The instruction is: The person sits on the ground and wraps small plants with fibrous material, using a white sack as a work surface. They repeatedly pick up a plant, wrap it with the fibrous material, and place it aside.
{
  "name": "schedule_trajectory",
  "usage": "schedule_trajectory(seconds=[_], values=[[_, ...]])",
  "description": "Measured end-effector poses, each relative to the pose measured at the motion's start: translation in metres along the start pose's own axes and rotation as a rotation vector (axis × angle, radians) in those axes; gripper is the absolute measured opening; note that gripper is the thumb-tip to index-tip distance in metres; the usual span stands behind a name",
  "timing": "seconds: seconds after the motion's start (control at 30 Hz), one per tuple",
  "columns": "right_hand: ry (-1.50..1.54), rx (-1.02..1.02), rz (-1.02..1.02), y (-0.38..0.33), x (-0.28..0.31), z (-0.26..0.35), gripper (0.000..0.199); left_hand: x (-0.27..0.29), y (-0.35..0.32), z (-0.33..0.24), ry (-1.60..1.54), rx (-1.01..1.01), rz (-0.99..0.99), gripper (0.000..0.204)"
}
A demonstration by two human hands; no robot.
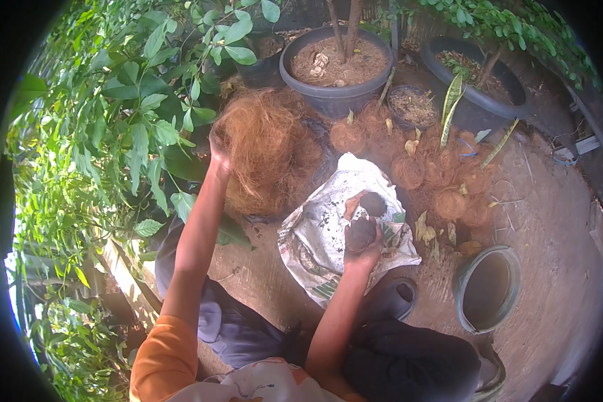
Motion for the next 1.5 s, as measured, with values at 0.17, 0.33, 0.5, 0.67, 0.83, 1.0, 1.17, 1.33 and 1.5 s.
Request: schedule_trajectory(seconds=[0.17, 0.33, 0.5, 0.67, 0.83, 1.0, 1.17, 1.33, 1.5], values=[[0.005, 0.003, 0.019, 0.004, -0.009, -0.002, 0.037, -0.003, -0.016, -0.003, -0.013, -0.046, -0.034, 0.047], [0.084, 0.039, 0.017, 0.000, -0.025, -0.002, 0.033, -0.020, -0.051, -0.001, -0.024, -0.159, -0.109, 0.048], [0.188, 0.008, 0.235, -0.014, -0.066, -0.005, 0.035, -0.062, -0.115, 0.040, -0.011, -0.253, -0.240, 0.053], [0.168, -0.039, 0.345, -0.040, -0.098, -0.019, 0.035, -0.090, -0.162, 0.104, -0.062, -0.146, -0.403, 0.050], [0.089, -0.063, 0.321, -0.061, -0.110, -0.036, 0.033, -0.112, -0.178, 0.136, -0.040, -0.066, -0.281, 0.070], [0.077, -0.016, 0.293, -0.065, -0.107, -0.034, 0.035, -0.113, -0.178, 0.111, 0.600, -0.034, -0.395, 0.065], [0.131, 0.015, 0.347, -0.059, -0.104, -0.021, 0.031, -0.120, -0.180, 0.069, 0.878, -0.115, -0.319, 0.048], [0.138, -0.021, 0.362, -0.066, -0.108, -0.023, 0.029, -0.174, -0.186, 0.055, 1.993, -0.462, -0.008, 0.044], [0.199, -0.161, 0.503, -0.076, -0.122, -0.041, 0.034, -0.203, -0.196, 0.099, 2.283, -0.198, 0.521, 0.049]])
Point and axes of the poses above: each hand's wrist, its own y-axis towards the middle knuckle, its own x-axis out of the back of the hand, z = x × y, the point moved 6 cm from there along y, towards the middle knuckle, and after that the axes turned 8 degrees about z, right-handed, at the moved point
